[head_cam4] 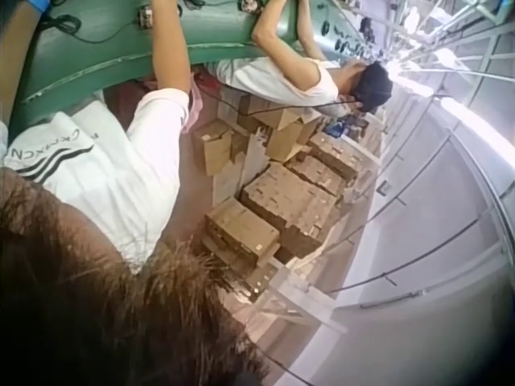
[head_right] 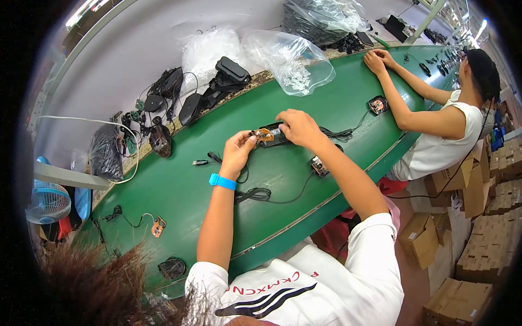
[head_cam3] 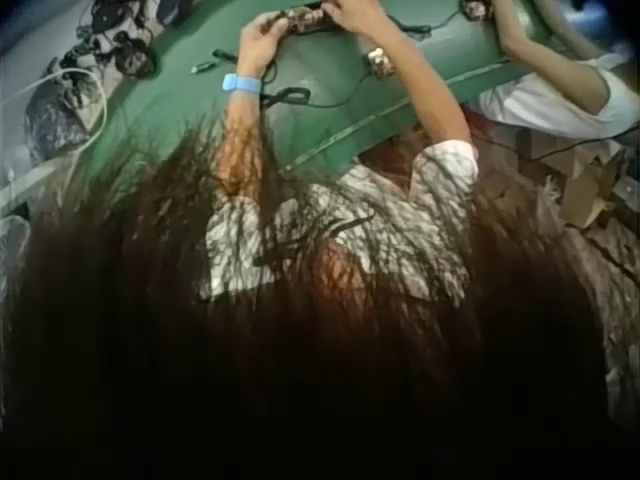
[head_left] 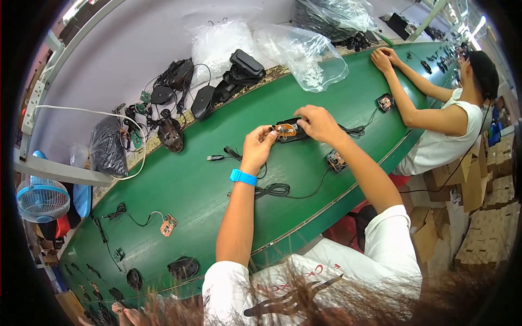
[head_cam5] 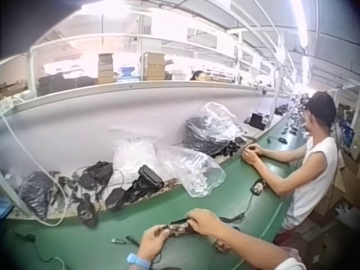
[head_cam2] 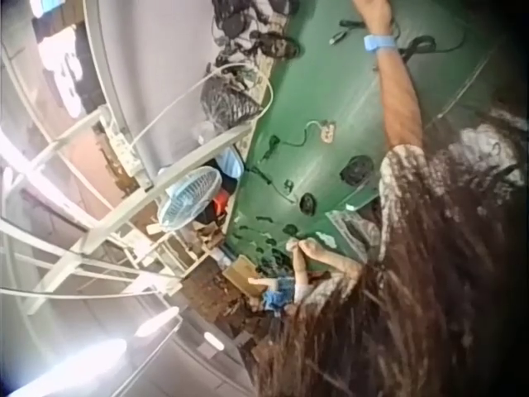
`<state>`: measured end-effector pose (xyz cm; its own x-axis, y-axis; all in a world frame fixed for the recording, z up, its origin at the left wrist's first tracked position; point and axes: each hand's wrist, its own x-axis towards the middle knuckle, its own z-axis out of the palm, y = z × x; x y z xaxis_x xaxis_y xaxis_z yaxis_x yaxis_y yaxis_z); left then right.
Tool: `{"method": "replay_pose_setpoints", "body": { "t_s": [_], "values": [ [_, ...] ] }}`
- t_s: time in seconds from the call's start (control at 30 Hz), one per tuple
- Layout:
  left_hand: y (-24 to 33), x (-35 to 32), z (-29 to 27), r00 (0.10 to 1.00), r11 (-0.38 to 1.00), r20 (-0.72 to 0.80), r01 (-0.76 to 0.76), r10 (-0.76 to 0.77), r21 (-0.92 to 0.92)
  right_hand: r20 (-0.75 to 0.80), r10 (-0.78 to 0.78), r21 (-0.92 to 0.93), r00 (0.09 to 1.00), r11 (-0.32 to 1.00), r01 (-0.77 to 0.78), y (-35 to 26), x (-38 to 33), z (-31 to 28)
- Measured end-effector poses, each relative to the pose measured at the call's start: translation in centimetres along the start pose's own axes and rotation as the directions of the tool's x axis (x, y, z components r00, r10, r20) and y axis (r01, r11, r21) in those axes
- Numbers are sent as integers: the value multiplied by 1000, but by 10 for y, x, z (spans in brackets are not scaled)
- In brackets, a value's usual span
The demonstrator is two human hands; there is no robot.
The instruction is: Assemble computer mice by inserting circuit boards into the bottom shells and routing the attached cables.
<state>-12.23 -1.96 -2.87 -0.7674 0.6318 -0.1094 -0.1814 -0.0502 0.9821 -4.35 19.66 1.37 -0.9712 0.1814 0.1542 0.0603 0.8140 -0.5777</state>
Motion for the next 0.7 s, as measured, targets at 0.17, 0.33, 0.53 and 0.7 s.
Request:
{"method": "replay_pose_setpoints", "body": {
  "t_s": [0.17, 0.33, 0.53, 0.7],
  "values": [
    [-1, 1, 2, 1000, 1000, 4, -7, 7, -12, 84, -113, -55, 990, 992, 118, 3, 0, 3],
    [-2, 1, 3, 1000, 1000, -16, 9, -9, 0, 143, -194, -117, 970, 970, 212, 12, -5, 8],
    [-1, 4, 7, 1000, 1000, -14, -12, 12, 9, 151, -159, -201, 976, 961, 188, 15, -4, 12],
    [1, 5, 10, 1000, 1000, -20, -5, 5, 14, 168, -164, -210, 972, 957, 198, 12, -4, 2]
  ]
}}
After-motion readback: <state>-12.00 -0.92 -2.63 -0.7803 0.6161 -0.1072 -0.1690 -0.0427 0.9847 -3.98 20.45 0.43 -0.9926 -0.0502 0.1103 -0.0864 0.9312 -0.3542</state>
